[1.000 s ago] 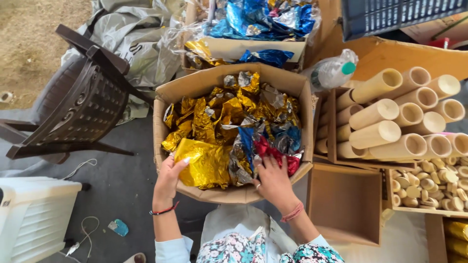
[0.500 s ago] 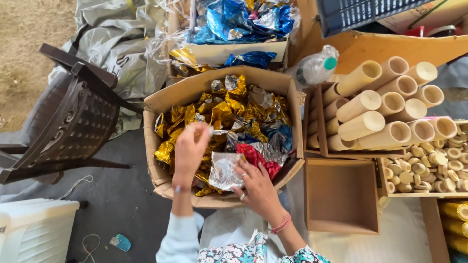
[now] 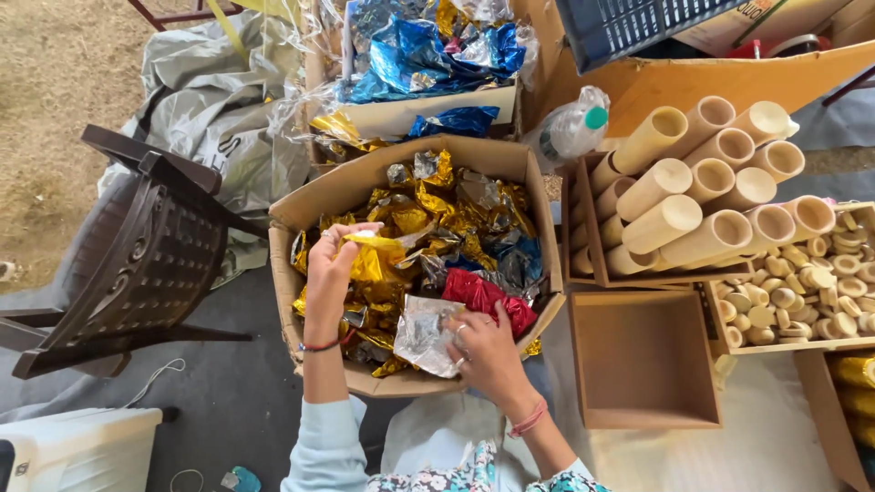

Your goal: The person prepares and wraps cylindrical gift containers or candle tubes by hand. The person cleans the internal cardboard core, wraps a small decorative bottle with gold-foiled paper or shiny wrapping material, applies tape, handles wooden circle lids from a tray, and organizes thread spools on the worktable.

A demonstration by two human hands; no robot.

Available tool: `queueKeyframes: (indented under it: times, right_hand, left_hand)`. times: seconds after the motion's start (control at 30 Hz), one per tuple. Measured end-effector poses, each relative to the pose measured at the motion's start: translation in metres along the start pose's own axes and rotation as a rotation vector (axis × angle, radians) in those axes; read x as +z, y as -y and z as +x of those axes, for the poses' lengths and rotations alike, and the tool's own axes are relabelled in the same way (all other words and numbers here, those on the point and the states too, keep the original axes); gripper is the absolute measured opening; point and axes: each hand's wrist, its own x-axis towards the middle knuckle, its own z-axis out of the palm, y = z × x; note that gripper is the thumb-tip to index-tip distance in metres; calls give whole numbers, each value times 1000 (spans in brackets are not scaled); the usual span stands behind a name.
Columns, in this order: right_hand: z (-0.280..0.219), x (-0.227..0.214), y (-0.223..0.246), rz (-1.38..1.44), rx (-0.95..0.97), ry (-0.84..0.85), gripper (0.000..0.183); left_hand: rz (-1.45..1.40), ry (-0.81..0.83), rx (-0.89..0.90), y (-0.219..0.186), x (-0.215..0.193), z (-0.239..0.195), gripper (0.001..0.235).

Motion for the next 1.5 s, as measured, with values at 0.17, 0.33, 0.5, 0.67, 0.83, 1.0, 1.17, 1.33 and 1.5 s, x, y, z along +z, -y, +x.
queueKeyframes:
  times: [0.17, 0.33, 0.5, 0.67, 0.83, 1.0, 1.17, 1.33, 1.5]
  right_hand:
    - [2, -47, 17, 288, -52, -441, 52]
    - [-3, -57, 32, 837, 13, -386, 77]
    - [-11, -26, 27, 837, 233, -263, 85]
    - [-21, -19, 9, 322, 81, -307, 29]
    - [-21, -12, 9, 34, -58, -193, 29]
    - [-20, -11, 10, -38, -43, -181, 25]
    - [-22, -14, 7, 12, -48, -175, 20]
    - [-25, -17, 1, 235, -80, -287, 18]
    - [-25, -28, -5, 786, 49, -380, 26]
  left_hand:
    - [-525, -44, -7, 1, -5, -29, 14]
    - [-529, -151, -46, 4, 12, -56, 15]
    - [-56, -117, -20, 56, 23, -51, 19]
    - [914, -63, -44, 76, 32, -41, 50]
    - [795, -139, 195, 67, 71, 25, 59]
    - [864, -204, 344, 61, 103, 97, 53]
    - [1049, -170, 470, 89, 108, 137, 22]
    - [627, -117, 556, 33, 84, 123, 15]
    - [362, -84, 738, -46, 84, 16, 17]
